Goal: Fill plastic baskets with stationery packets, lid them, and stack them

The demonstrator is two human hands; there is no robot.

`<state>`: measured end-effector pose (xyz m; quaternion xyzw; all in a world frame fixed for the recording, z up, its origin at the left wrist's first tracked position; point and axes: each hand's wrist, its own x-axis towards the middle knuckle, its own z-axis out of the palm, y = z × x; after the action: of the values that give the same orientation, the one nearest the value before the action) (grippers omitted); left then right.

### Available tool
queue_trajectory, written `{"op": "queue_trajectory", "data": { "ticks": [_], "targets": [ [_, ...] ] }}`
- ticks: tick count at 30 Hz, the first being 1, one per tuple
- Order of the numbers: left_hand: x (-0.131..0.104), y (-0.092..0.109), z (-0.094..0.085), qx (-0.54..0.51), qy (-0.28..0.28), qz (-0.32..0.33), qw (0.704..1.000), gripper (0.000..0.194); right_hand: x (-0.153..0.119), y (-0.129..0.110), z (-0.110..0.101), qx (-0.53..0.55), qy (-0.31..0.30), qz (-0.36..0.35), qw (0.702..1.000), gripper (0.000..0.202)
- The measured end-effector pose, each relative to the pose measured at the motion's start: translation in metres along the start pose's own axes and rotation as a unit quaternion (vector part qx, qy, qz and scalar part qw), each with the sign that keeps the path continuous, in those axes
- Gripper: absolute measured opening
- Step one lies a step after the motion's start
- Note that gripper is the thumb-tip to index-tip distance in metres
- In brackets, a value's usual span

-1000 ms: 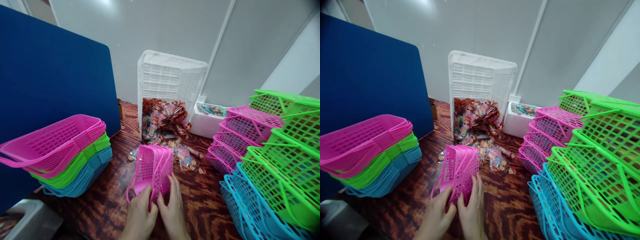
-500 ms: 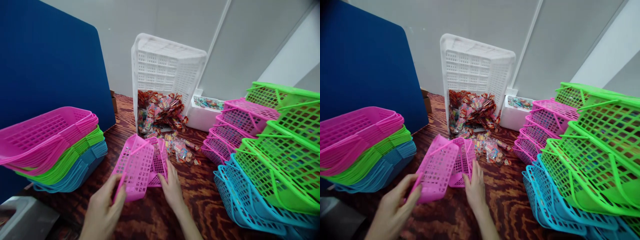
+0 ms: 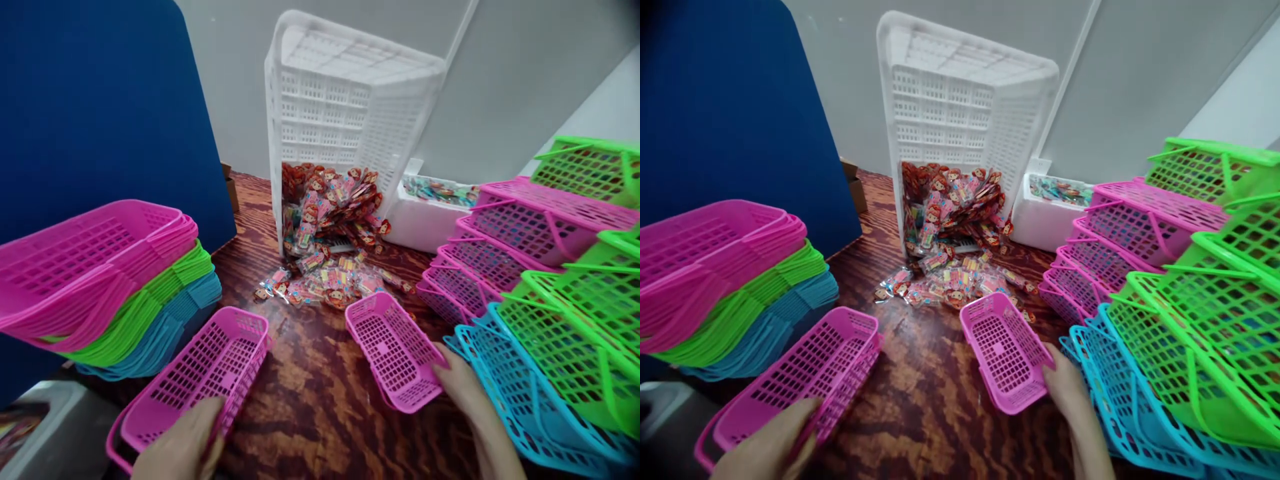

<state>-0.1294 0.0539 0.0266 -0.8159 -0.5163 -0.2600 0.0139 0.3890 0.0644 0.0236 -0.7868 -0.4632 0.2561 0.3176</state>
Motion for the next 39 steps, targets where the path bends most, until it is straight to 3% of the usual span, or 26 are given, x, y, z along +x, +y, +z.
{"op": "queue_trajectory", "data": {
  "ticks": [3, 8, 11, 14, 17, 21, 25, 28, 33, 36, 39],
  "targets": [
    [0.012, 0.014, 0.009, 0.012, -0.008, 0.000, 1.000, 0.024, -0.002, 0.014, -0.003, -0.137, 0.066, 0.025, 0.988, 0.067],
    [0.052, 0.043, 0.019, 0.008, 0.036, 0.035, 0.999, 0.021, -0.023, 0.034, 0.004, -0.232, 0.106, 0.047, 0.966, 0.075],
    [0.091, 0.049, 0.023, 0.016, 0.044, 0.020, 0.999, 0.018, -0.039, 0.031, 0.005, -0.293, 0.154, -0.007, 0.944, 0.076],
    [0.138, 0.040, 0.029, 0.053, 0.045, -0.019, 0.997, 0.017, -0.048, 0.020, 0.006, -0.312, 0.215, -0.076, 0.922, 0.073],
    [0.187, 0.028, 0.038, 0.102, -0.001, -0.078, 0.992, 0.017, -0.045, 0.003, 0.011, -0.305, 0.259, -0.150, 0.904, 0.063],
    [0.238, 0.017, 0.054, 0.138, -0.030, -0.108, 0.984, 0.013, -0.029, -0.054, 0.030, -0.226, 0.218, -0.292, 0.903, 0.037],
    [0.265, 0.012, 0.067, 0.155, -0.028, -0.124, 0.980, 0.012, 0.015, -0.142, 0.055, -0.178, 0.118, -0.283, 0.935, 0.032],
    [0.272, 0.009, 0.067, 0.163, -0.036, -0.133, 0.977, 0.012, 0.076, -0.187, 0.075, -0.279, 0.037, -0.249, 0.927, 0.031],
    [0.285, 0.009, 0.069, 0.159, -0.049, -0.179, 0.970, 0.017, 0.165, -0.206, 0.117, -0.336, 0.022, -0.260, 0.905, 0.028],
    [0.302, 0.003, 0.086, 0.157, -0.064, -0.219, 0.961, 0.022, 0.192, -0.207, 0.143, -0.355, 0.045, -0.274, 0.893, 0.037],
    [0.317, -0.017, 0.106, 0.157, -0.083, -0.237, 0.955, 0.027, 0.211, -0.206, 0.157, -0.363, 0.082, -0.282, 0.884, 0.049]
  ]
}}
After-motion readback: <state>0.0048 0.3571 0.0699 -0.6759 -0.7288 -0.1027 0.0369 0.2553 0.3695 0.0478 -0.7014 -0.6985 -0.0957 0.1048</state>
